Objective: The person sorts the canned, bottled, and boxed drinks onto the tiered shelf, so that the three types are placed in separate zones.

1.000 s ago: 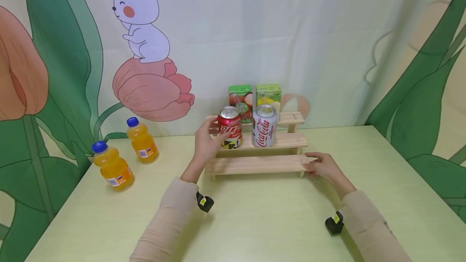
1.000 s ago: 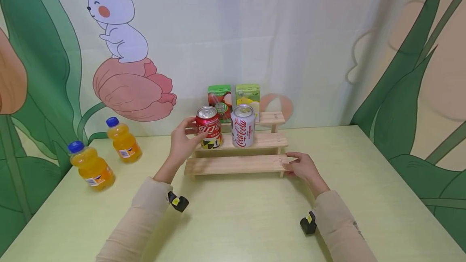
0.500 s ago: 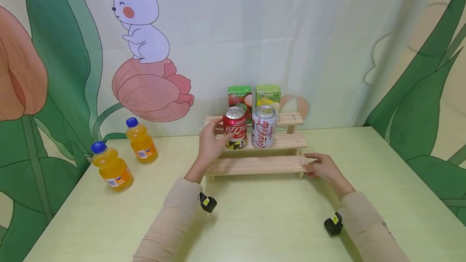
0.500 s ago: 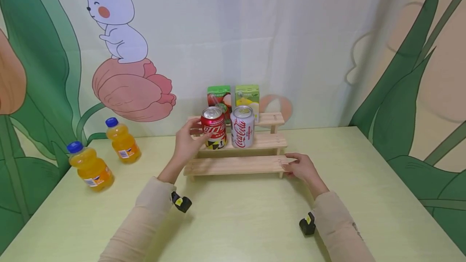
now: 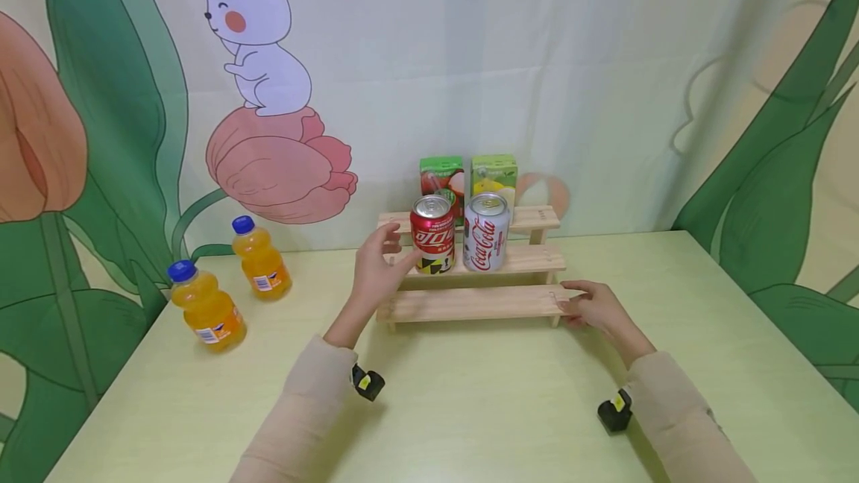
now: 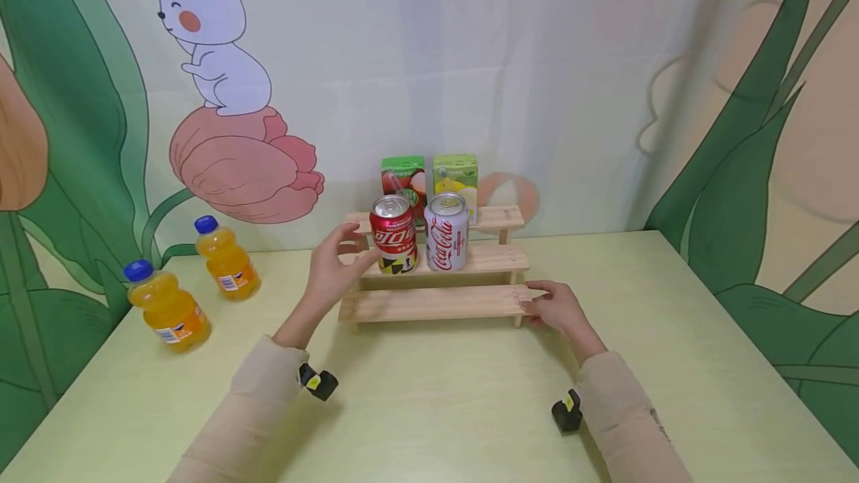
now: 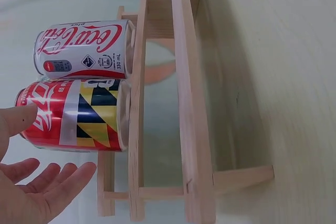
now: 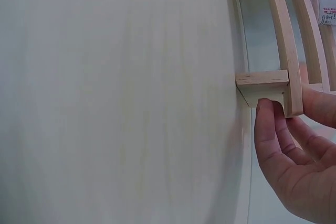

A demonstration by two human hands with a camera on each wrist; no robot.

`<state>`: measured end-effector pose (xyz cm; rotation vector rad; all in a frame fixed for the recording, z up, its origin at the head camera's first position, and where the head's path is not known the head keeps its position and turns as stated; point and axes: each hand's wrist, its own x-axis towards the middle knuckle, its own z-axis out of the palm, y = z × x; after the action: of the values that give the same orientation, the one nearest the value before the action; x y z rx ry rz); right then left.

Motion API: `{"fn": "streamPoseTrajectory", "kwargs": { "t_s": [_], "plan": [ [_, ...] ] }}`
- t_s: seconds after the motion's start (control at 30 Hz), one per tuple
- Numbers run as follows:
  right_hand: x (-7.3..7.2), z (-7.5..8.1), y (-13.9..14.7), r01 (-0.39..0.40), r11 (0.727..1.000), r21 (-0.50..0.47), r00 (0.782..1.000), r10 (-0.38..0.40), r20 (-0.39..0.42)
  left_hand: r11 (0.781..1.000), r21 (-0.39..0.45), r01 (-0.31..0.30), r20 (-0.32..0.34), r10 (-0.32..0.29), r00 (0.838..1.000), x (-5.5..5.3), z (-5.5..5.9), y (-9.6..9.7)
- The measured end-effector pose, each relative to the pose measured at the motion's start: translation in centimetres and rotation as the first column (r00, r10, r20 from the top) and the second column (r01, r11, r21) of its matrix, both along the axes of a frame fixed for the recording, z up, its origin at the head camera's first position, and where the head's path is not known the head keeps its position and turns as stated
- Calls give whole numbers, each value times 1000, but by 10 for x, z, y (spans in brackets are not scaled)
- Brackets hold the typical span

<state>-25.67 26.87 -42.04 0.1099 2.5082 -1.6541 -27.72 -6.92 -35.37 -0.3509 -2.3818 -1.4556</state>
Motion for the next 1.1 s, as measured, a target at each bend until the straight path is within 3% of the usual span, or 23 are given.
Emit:
{"fn": "streamPoseTrajectory", "kwargs": {
  "t_s": [0.6,0.97,1.1],
  "plan": [
    [1,2,0,-14,1000,1,1000,14,4,998,-65,-24,-69,20,997,18,-3,-30],
    [3,4,2,-46,999,-30,999,46,7,994,-105,-18,-29,15,999,29,-7,-56],
    [0,-2,5,-36,998,-51,999,36,13,994,-101,-35,1,35,999,32,-9,-66]
  ]
}}
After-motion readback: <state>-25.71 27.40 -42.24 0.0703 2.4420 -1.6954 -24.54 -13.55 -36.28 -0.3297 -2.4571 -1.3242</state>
